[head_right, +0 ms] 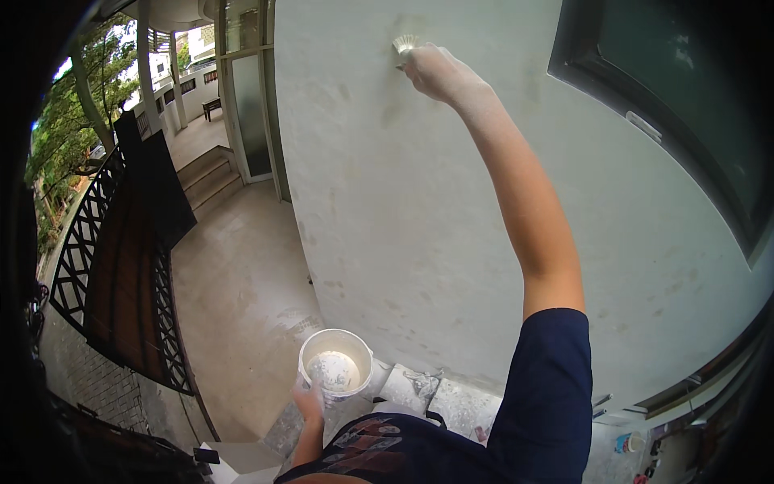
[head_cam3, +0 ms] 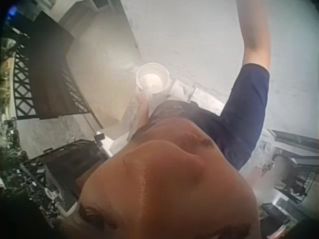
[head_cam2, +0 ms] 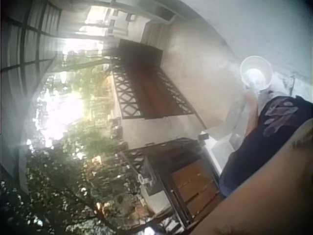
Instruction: The person applies paint to an interior wall by hand, using a paint brush dipped into a paint bucket.
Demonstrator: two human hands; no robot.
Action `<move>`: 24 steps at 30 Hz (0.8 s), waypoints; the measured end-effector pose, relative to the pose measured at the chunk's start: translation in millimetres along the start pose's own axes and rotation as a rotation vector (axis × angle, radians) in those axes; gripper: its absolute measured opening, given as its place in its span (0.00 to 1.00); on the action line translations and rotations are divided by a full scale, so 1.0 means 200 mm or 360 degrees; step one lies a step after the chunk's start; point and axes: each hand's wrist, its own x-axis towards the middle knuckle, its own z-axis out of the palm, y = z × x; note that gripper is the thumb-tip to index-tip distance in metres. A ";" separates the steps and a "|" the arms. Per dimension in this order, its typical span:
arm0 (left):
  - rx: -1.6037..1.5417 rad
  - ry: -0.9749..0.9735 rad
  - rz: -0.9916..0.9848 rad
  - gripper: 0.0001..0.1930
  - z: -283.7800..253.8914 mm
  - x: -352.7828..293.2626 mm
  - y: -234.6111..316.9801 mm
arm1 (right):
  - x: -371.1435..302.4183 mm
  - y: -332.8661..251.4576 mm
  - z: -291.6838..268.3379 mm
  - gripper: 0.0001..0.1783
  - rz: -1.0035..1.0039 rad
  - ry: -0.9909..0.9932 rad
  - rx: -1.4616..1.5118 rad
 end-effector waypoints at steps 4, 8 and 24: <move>-0.0041 0.0048 0.0073 0.19 0.03 -0.05 -0.03 | -0.03 -0.04 0.00 0.09 0.0099 0.0102 0.0063; -0.0080 -0.0001 0.0069 0.19 0.08 -0.07 0.01 | -0.12 0.17 0.19 0.11 0.0118 0.0268 -0.0186; -0.0417 0.0101 -0.0101 0.27 0.06 -0.23 0.04 | -2.06 -0.98 0.29 0.14 0.0867 -0.0378 0.2344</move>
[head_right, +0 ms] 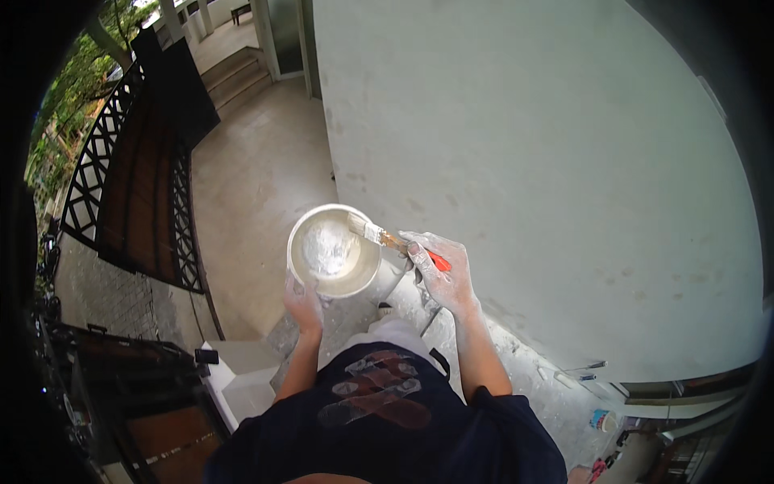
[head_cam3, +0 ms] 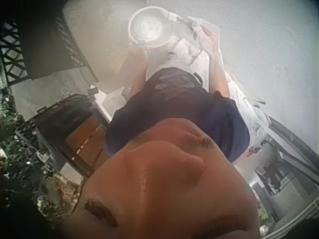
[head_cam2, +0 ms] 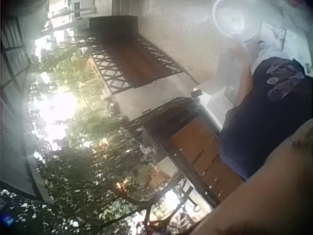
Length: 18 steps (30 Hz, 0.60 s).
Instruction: The person applies paint to an interior wall by hand, using a paint brush dipped into a paint bucket.
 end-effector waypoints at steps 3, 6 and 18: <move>-0.0245 0.0047 0.0126 0.30 0.01 -0.06 0.17 | -0.19 0.08 0.16 0.14 0.0184 0.0074 0.0241; -0.0251 0.0072 0.0314 0.30 -0.05 -0.07 0.11 | -0.25 0.04 0.25 0.15 0.0381 0.0043 0.0255; 0.0607 0.0043 0.0568 0.29 -0.21 -0.21 0.19 | -0.09 0.13 0.63 0.17 -0.0349 -0.0390 -0.0948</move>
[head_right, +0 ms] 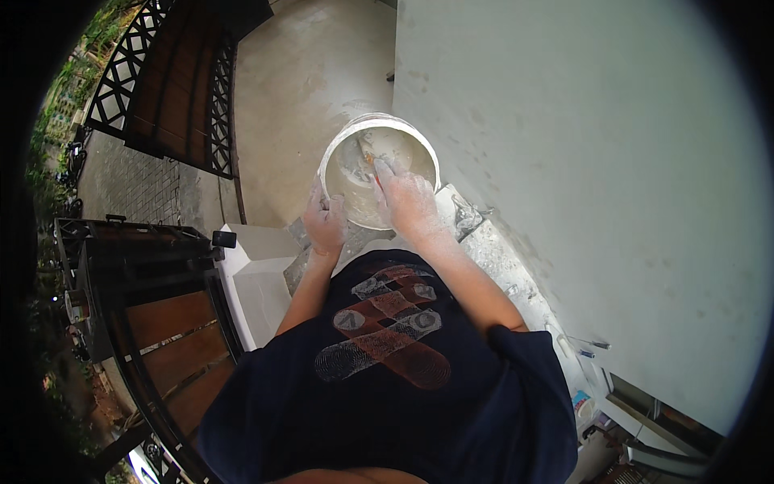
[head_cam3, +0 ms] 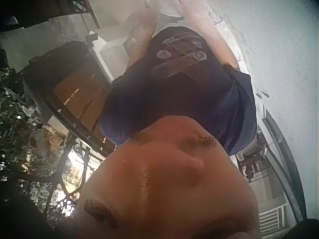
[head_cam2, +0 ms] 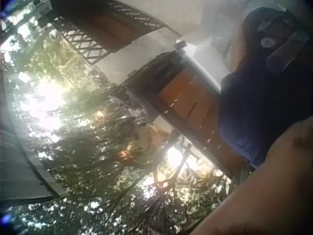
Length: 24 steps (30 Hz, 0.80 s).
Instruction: The person applies paint to an interior wall by hand, using a paint brush dipped into a paint bucket.
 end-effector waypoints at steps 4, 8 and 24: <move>-0.0048 0.0025 0.0015 0.29 -0.03 -0.03 -0.02 | 0.06 -0.01 0.14 0.17 0.0246 0.0013 -0.0253; 0.0021 -0.0026 0.0063 0.29 -0.04 -0.02 0.01 | 0.07 0.05 0.26 0.16 -0.0069 -0.0094 -0.0313; -0.0024 -0.0203 0.0055 0.29 0.03 0.05 -0.02 | 0.08 0.18 0.24 0.15 0.0031 -0.0098 -0.0141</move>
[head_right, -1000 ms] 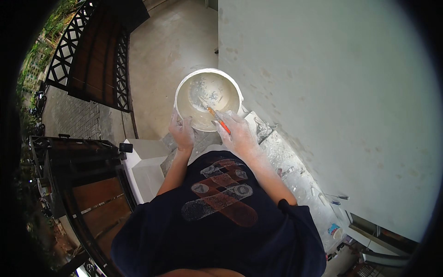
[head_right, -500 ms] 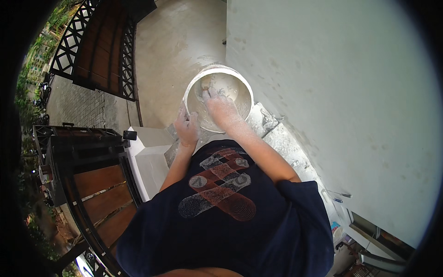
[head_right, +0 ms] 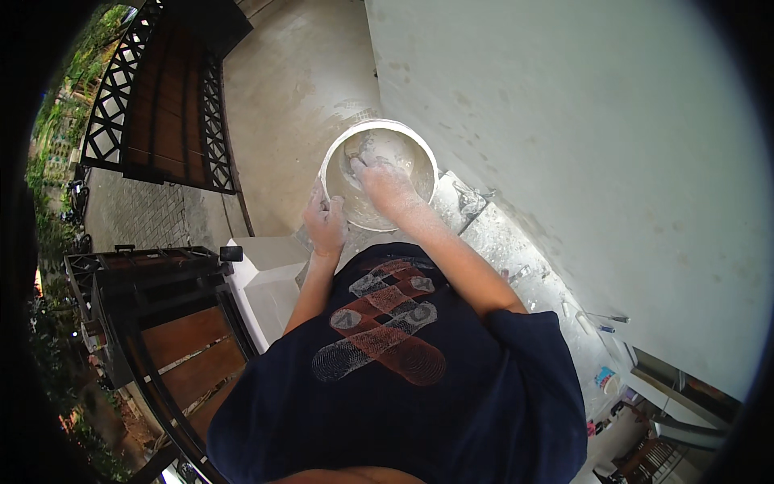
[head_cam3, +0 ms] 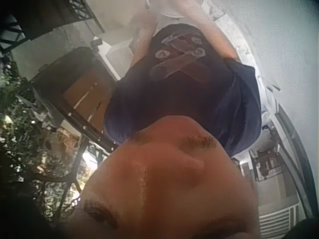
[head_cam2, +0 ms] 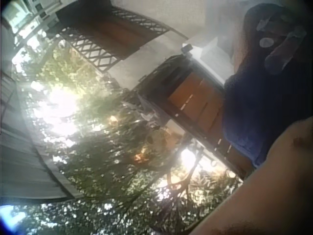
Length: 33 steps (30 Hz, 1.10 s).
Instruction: The person applies paint to an interior wall by hand, using a paint brush dipped into a paint bucket.
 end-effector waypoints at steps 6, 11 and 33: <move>0.0043 -0.0014 -0.0097 0.29 0.00 0.01 -0.02 | -0.02 0.02 -0.18 0.15 -0.0080 -0.0568 -0.0128; 0.0161 -0.0097 -0.0025 0.29 0.02 0.05 0.02 | -0.01 0.07 -0.19 0.14 0.0115 -0.0498 -0.0283; 0.0382 -0.0114 0.0039 0.28 0.03 0.06 0.02 | 0.02 0.13 -0.08 0.12 0.0171 -0.0914 0.0187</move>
